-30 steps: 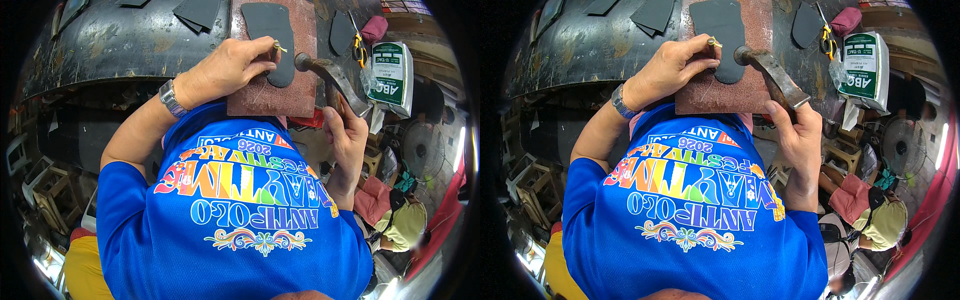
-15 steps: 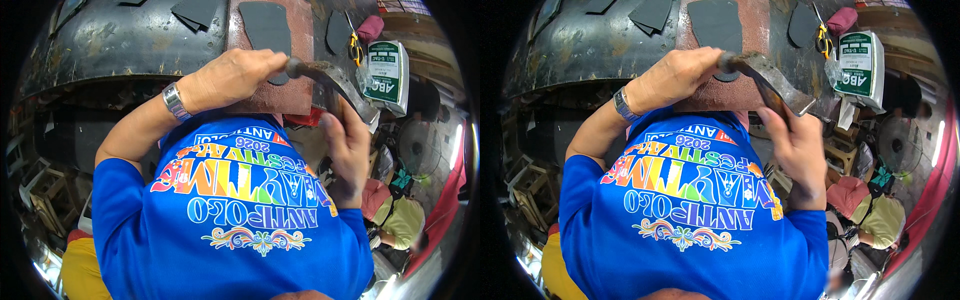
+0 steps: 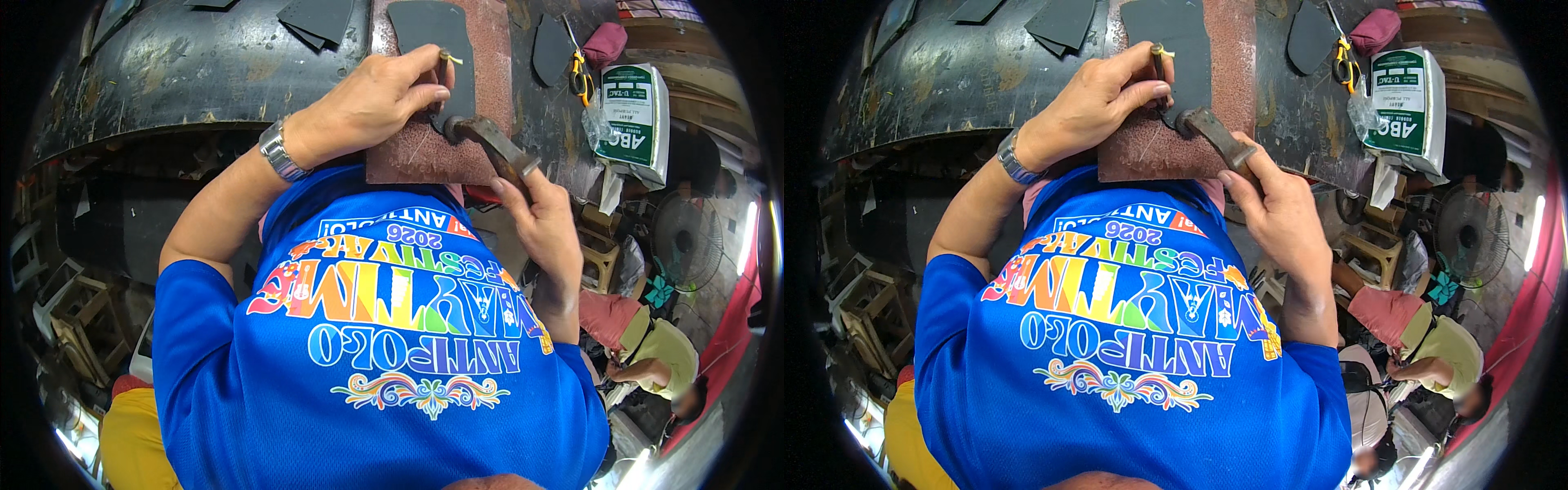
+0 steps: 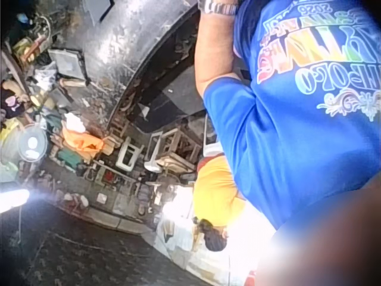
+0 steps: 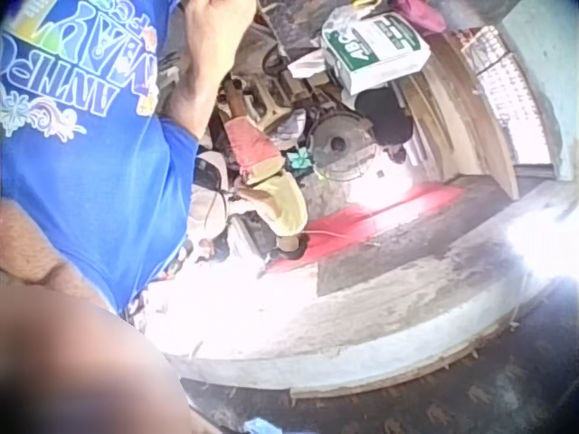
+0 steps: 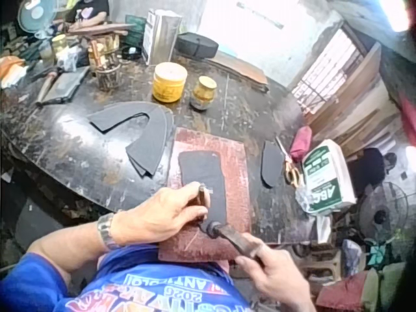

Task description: The person uses a hammer and nail to fasten a small black rubber piece to a wooden block, then cuts a larger black rubber sheet with scissors and wipes it with a white cloth. They place a green rubber piece on the block, then place the cut black rubber piece on top and press it down.

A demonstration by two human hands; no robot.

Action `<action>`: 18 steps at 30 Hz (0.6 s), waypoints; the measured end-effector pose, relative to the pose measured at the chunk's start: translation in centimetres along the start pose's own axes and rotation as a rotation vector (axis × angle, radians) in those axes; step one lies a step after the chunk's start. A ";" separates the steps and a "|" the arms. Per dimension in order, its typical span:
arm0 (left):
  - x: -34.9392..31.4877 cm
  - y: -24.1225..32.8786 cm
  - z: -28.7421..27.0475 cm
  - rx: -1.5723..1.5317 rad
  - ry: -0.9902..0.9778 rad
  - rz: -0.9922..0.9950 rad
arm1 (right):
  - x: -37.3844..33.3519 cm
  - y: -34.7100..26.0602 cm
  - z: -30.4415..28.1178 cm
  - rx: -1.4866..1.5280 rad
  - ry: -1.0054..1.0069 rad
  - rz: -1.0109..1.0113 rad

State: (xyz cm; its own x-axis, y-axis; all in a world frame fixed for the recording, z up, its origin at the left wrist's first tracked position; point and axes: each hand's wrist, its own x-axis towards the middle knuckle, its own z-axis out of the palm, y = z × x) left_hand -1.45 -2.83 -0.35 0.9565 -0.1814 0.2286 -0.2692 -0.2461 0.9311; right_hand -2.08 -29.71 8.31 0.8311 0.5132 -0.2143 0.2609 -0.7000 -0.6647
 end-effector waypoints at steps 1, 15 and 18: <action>-0.1 0.0 -0.1 0.013 -0.007 0.022 | 0.2 0.3 0.3 0.021 -0.040 -0.001; -0.4 0.2 0.0 0.096 0.004 0.136 | -1.2 -0.6 -1.1 0.292 0.199 -0.014; -0.4 0.4 0.4 0.150 0.007 0.198 | -1.5 -1.3 -1.5 0.352 0.284 0.011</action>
State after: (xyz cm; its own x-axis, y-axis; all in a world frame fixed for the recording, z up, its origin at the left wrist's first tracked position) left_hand -1.96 -3.21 -0.21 0.8838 -0.2338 0.4052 -0.4651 -0.3450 0.8153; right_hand -2.95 -30.29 10.55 0.9475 0.3156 -0.0509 0.1089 -0.4683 -0.8768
